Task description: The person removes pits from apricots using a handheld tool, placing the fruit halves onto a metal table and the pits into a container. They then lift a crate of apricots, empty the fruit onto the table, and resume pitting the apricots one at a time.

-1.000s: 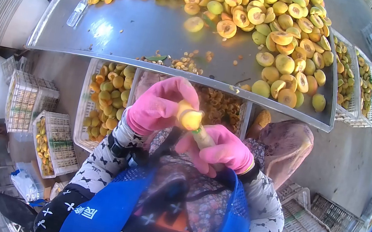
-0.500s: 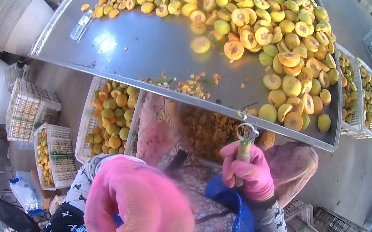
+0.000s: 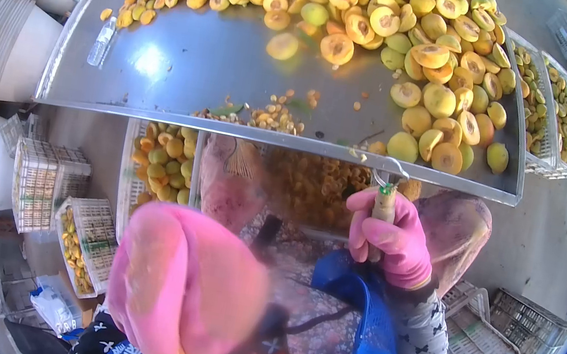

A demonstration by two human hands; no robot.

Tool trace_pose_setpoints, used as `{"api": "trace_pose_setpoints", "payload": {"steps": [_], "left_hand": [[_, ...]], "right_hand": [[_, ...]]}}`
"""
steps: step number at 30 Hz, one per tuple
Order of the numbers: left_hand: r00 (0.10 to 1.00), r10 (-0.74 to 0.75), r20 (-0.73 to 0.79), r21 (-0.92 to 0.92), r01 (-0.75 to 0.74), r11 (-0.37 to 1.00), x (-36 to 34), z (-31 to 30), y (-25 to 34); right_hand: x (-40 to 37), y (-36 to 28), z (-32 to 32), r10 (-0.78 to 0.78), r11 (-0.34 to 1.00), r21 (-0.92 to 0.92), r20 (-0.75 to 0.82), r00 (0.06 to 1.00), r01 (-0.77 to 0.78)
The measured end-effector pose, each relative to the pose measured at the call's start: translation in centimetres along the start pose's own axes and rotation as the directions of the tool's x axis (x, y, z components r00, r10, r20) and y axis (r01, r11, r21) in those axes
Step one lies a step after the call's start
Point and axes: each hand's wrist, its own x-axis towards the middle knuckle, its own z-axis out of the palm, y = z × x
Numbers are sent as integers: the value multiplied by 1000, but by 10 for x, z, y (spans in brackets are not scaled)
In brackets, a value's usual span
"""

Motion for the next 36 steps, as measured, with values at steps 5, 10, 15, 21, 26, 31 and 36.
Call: {"api": "trace_pose_setpoints", "payload": {"steps": [5,10,15,21,26,31,36], "left_hand": [[982,-86,170,-72,99,992,-1,-23,1],[939,245,240,-628,-43,777,10,-5,-38],[974,147,170,-594,-18,804,9,0,-40],[891,-220,-397,288,348,892,55,-109,-28],[600,37,-799,560,721,408,93,-249,-91],[817,196,-542,704,569,-425,101,-292,-131],[556,-198,-807,570,821,-18,95,-260,-102]], "right_hand": [[6,-2,-7,-16,999,-32,-24,1000,15],[11,-3,-11,1,999,-32,-68,998,-3],[18,-4,-14,11,998,-60,-124,992,-18],[22,-8,-33,-14,1000,-3,-139,990,13],[22,-12,-47,-72,991,98,-139,988,86],[18,-16,-59,-111,986,109,-139,984,127],[23,-19,-55,-49,998,24,-209,977,55]]}}
